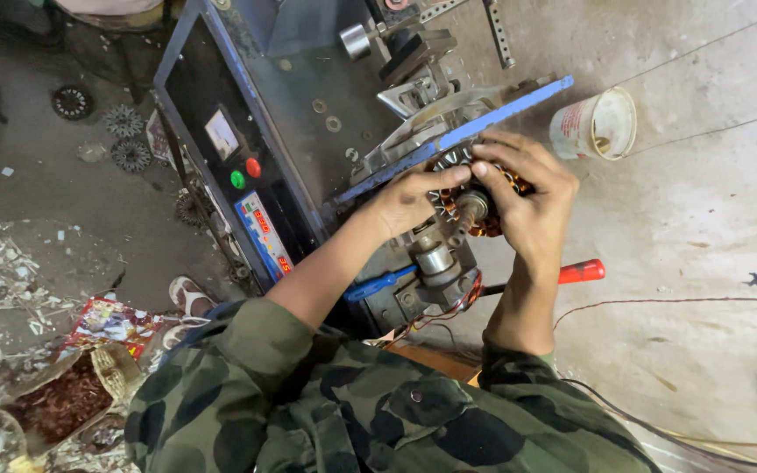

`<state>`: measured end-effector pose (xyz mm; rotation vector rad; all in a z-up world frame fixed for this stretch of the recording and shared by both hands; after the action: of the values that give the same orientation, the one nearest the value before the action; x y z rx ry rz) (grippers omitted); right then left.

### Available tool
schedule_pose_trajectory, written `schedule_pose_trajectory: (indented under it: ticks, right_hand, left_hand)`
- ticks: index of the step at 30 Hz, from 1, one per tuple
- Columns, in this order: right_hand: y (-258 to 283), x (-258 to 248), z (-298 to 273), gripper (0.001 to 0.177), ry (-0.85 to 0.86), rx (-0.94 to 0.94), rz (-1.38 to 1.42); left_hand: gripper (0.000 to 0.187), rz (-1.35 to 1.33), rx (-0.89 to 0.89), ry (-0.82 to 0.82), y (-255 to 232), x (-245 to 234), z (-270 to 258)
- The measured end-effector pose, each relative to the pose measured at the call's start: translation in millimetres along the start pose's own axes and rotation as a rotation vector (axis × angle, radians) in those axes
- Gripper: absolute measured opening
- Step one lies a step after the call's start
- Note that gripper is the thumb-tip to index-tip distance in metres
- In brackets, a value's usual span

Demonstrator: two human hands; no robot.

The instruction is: The person operates a motor winding machine, feeding copper wire into the stator slots and rotating the stator to wind the coils. The person repeatedly adjusts the stator and presses the machine's control buttons to advance the winding process.

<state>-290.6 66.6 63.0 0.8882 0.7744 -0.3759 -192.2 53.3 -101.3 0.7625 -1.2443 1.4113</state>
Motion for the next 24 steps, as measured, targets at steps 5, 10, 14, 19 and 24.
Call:
schedule_pose_trajectory:
  ticks: [5, 10, 14, 19, 24]
  right_hand:
    - [4.1, 6.9, 11.2, 0.021, 0.018, 0.02, -0.002]
    - [2.2, 10.3, 14.8, 0.021, 0.007, 0.028, 0.005]
    - [4.0, 10.5, 14.7, 0.022, 0.015, 0.029, -0.019]
    - [8.5, 14.9, 14.9, 0.019, 0.011, 0.062, -0.1]
    - [17.2, 18.7, 17.5, 0.021, 0.002, 0.038, -0.067]
  left_hand:
    - [0.047, -0.212, 0.096, -0.025, 20.2, -29.5, 4.5]
    - [0.048, -0.347, 0.243, -0.03, 40.5, -53.3, 14.6]
    - [0.045, -0.37, 0.318, -0.088, 47.8, -62.0, 15.0]
    - [0.036, -0.454, 0.28, -0.171, 72.7, -89.7, 18.7]
    - [0.011, -0.666, 0.284, -0.032, 114.5, -141.2, 40.1]
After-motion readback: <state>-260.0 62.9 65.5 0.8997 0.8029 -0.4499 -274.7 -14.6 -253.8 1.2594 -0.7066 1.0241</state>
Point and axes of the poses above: each hand's wrist, its own z-axis towards the middle knuckle, its own x-axis out of the palm, y = z × x, the point moved 3 cm from there along z, towards the middle knuckle, and after that the axes turned 7 degrees about x, right-handed, at the moved point
